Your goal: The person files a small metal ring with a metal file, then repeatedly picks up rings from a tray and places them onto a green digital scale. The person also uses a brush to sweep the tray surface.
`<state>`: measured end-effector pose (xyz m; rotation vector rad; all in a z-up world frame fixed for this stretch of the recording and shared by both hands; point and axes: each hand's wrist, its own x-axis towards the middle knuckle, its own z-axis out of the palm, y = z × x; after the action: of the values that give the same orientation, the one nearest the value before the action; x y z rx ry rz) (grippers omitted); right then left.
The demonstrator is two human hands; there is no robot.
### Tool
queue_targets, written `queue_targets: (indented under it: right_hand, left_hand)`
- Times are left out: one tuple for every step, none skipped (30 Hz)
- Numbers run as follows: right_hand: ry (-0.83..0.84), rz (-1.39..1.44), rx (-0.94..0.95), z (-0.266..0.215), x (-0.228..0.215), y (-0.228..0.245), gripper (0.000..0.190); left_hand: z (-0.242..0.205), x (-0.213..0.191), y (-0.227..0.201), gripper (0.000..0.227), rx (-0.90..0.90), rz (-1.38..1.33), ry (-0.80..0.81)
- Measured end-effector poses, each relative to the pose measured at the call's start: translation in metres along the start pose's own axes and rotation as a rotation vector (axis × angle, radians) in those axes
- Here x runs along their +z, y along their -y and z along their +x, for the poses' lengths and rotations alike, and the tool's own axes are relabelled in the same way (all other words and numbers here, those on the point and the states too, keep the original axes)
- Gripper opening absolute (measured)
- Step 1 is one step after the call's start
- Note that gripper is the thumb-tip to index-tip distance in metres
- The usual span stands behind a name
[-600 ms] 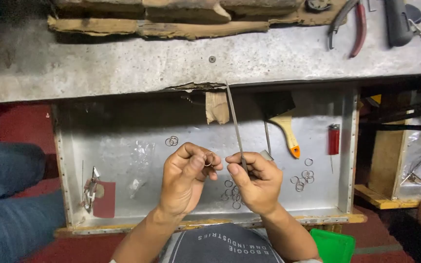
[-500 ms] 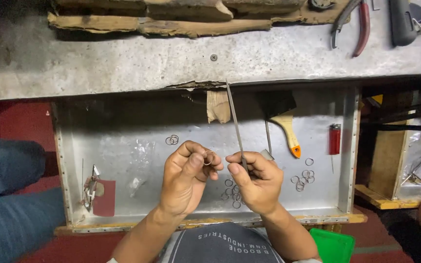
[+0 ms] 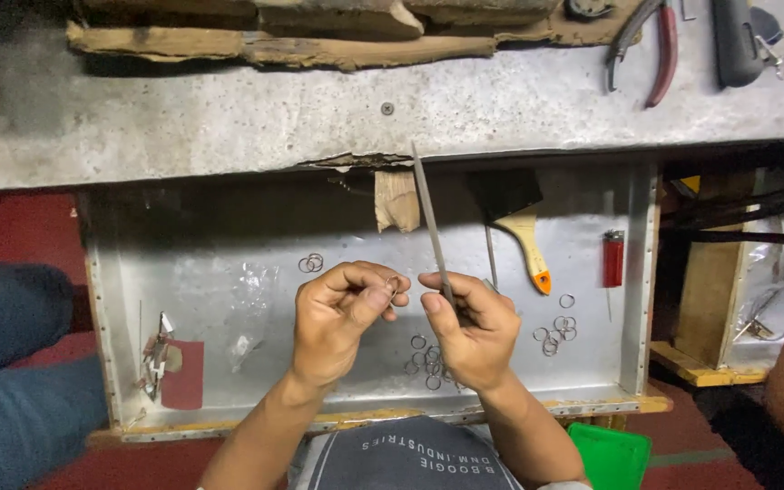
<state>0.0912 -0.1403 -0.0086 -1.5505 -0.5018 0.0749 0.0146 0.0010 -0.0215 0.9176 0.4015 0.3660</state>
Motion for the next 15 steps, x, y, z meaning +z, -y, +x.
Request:
queue_targets:
  right_hand:
    - [-0.001,-0.003,-0.003,0.004,0.0,0.004,0.015]
    - [-0.005,-0.092,-0.061,0.009,0.0,0.009,0.017]
    - [-0.006,-0.18,-0.119,0.013,0.001,0.013,0.02]
    - [-0.005,-0.181,-0.122,0.009,-0.003,0.01,0.02]
    - [-0.001,-0.281,-0.208,0.004,-0.006,0.007,0.02]
    - [0.003,-0.381,-0.295,0.0,-0.009,0.003,0.023]
    - [0.007,-0.381,-0.298,-0.009,-0.015,-0.002,0.023]
    - [0.06,-0.475,-0.323,-0.018,-0.021,-0.008,0.028]
    - [0.113,-0.571,-0.341,-0.029,-0.028,-0.013,0.036]
    - [0.117,-0.573,-0.339,-0.033,-0.031,-0.013,0.036]
    - [0.145,-0.613,-0.356,-0.036,-0.034,-0.013,0.034]
    - [0.173,-0.653,-0.372,-0.04,-0.037,-0.013,0.032]
    - [0.177,-0.651,-0.371,-0.043,-0.038,-0.013,0.032]
    - [0.171,-0.686,-0.377,-0.045,-0.039,-0.012,0.031]
    - [0.164,-0.723,-0.382,-0.048,-0.04,-0.012,0.03]
  left_hand:
    - [0.005,0.0,0.002,0.016,0.001,-0.002,0.004]
    - [0.01,-0.001,0.004,0.017,-0.024,-0.015,-0.003]
    - [0.014,-0.002,0.005,0.018,-0.049,-0.026,-0.012]
    - [0.019,-0.003,0.006,0.018,-0.046,-0.027,-0.01]
    - [0.025,-0.003,0.007,0.018,-0.101,-0.078,-0.025]
    - [0.03,-0.004,0.008,0.018,-0.156,-0.129,-0.04]
    - [0.033,-0.007,0.01,0.018,-0.153,-0.131,-0.041]
    - [0.036,-0.011,0.012,0.013,-0.211,-0.188,-0.026]
    - [0.037,-0.014,0.014,0.01,-0.275,-0.245,-0.013]
    - [0.037,-0.015,0.017,0.01,-0.277,-0.248,-0.016]
    - [0.037,-0.015,0.019,0.009,-0.271,-0.25,-0.035]
    - [0.037,-0.015,0.021,0.009,-0.265,-0.252,-0.054]
    - [0.037,-0.015,0.02,0.009,-0.265,-0.253,-0.058]
    - [0.036,-0.015,0.02,0.009,-0.248,-0.249,-0.048]
    - [0.036,-0.015,0.019,0.009,-0.232,-0.244,-0.036]
